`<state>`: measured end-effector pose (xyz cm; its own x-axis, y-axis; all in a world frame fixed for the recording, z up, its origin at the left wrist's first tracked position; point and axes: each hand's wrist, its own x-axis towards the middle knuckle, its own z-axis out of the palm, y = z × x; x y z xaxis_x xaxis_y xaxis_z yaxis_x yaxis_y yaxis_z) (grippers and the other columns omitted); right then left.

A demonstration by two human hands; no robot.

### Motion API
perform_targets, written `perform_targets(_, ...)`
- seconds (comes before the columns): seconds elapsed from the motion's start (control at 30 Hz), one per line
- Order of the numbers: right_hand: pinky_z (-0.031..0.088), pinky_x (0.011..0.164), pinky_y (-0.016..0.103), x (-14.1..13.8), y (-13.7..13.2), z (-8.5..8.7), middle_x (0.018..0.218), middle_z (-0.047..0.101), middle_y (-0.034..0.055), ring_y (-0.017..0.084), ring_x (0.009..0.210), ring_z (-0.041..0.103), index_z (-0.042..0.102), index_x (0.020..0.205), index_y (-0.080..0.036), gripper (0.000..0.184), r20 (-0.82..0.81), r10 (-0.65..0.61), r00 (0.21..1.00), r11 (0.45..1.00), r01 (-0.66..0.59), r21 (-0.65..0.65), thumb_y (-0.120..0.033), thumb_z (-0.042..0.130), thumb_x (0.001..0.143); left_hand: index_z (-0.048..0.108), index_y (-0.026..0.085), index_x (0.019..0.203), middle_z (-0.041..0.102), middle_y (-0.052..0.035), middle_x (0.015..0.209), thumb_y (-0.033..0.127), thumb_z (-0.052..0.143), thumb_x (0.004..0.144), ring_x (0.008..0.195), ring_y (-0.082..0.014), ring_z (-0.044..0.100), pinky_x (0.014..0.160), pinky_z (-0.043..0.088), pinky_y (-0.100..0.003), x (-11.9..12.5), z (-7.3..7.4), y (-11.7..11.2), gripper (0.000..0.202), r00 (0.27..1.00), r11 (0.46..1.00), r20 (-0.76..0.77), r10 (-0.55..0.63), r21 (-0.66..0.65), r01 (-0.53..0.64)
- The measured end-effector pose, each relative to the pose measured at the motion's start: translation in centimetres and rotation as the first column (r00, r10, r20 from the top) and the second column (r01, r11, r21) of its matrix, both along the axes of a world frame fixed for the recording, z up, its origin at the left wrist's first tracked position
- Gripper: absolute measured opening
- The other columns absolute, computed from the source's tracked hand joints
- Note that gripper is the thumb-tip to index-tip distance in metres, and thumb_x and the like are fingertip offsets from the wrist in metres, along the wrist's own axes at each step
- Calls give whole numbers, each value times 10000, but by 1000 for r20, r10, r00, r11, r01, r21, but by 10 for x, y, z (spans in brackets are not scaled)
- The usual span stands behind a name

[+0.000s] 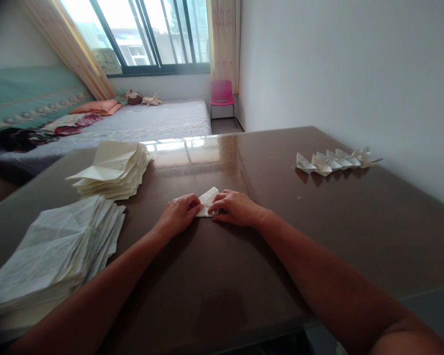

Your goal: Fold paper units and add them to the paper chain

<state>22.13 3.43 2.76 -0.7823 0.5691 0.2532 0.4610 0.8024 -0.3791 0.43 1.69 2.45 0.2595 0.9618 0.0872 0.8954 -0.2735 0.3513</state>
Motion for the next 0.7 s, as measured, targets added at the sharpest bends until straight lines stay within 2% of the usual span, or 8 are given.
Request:
perform_targets(0.43, 447, 836, 286, 1, 1, 1, 990, 678, 42, 167, 904, 572, 716, 1052, -278, 221, 9, 51, 999, 999, -51, 14, -310, 596, 869, 587, 232, 910, 655, -28, 936, 336, 493, 884, 820, -173, 610, 681, 403, -260, 2, -4, -3, 142, 999, 999, -47, 6, 42, -4)
perform_targets(0.7, 447, 835, 273, 2, 2, 2, 998, 672, 30, 161, 927, 562, 717, 1043, -293, 215, 34, 68, 997, 997, -69, 19, -313, 578, 880, 588, 237, 925, 630, -27, 920, 327, 458, 911, 874, -179, 597, 729, 414, -265, 3, -6, -7, 159, 996, 996, -93, -8, 89, 16)
